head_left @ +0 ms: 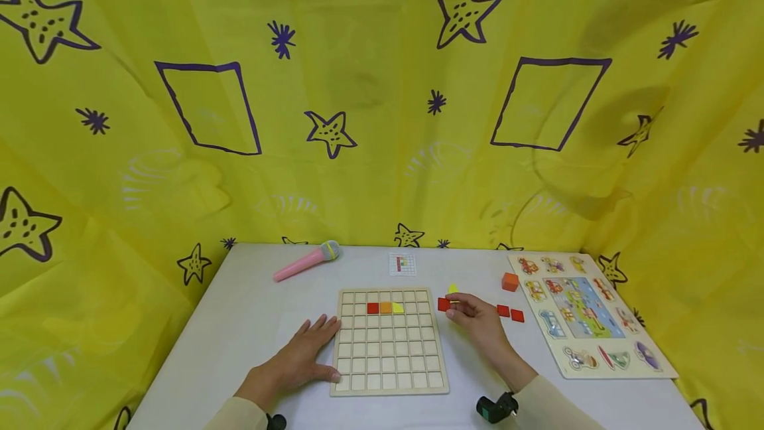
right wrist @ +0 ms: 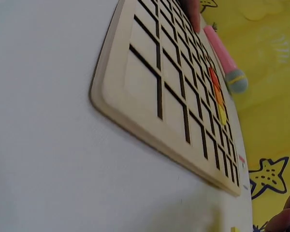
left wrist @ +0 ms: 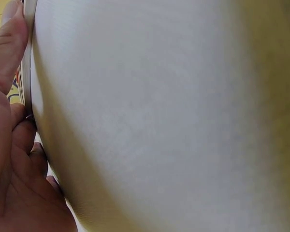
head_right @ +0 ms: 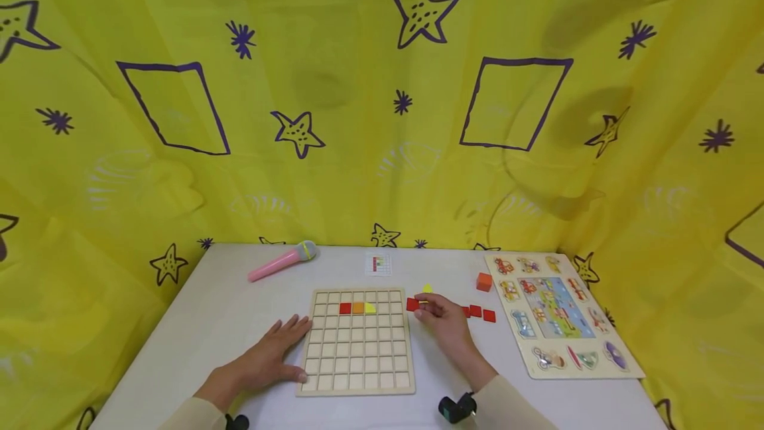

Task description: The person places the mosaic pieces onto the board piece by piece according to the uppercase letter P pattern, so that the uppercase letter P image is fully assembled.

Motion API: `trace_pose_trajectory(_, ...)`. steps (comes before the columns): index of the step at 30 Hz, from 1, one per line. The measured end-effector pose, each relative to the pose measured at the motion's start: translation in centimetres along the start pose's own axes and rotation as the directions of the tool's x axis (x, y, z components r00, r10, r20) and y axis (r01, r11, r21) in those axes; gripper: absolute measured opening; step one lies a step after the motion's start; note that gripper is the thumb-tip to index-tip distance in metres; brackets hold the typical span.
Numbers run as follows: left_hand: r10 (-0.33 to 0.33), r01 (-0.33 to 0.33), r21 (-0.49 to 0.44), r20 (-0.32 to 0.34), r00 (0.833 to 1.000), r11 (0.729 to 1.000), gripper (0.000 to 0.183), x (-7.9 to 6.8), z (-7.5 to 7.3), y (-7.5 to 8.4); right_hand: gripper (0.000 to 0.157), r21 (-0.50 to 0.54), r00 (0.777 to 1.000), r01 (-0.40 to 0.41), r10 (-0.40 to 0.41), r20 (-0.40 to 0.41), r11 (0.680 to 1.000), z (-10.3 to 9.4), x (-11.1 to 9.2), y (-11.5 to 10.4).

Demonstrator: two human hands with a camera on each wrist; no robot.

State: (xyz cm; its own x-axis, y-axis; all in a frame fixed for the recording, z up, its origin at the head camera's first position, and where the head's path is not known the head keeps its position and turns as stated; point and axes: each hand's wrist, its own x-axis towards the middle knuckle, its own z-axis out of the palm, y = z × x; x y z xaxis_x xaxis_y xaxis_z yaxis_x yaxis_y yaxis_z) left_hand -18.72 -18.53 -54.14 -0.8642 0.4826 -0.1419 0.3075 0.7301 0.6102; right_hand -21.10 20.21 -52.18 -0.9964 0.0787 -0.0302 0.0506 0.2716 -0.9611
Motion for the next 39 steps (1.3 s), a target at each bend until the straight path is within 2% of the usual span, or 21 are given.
trace_pose_trajectory(9, 0.019, -0.019, -0.009, -0.007, 1.0, 1.0, 0.109, -0.1, -0.1, 0.2, 0.029, 0.048, 0.997, 0.03, -0.033, 0.063, 0.998, 3.8, 0.5, -1.2)
trace_pose_trajectory(22, 0.011, -0.011, -0.001, 0.0, 1.0, 1.0, 0.109, -0.1, 0.0, 0.0, 0.027, 0.084, 0.987, 0.068, -0.08, 0.139, 0.994, 7.6, 1.0, -1.6)
trace_pose_trajectory(34, 0.015, -0.015, 0.005, 0.0, 1.0, 1.0, 0.109, 0.0, 0.0, -0.1, 0.021, 0.056, 0.97, 0.146, -0.154, 0.19, 0.988, 10.6, 1.1, -1.4)
trace_pose_trajectory(39, 0.018, -0.018, 0.015, 0.005, 1.0, 1.0, 0.109, 0.1, -0.1, 0.0, 0.019, -0.005, 0.968, 0.165, -0.161, 0.193, 0.986, 11.5, 1.0, -1.4)
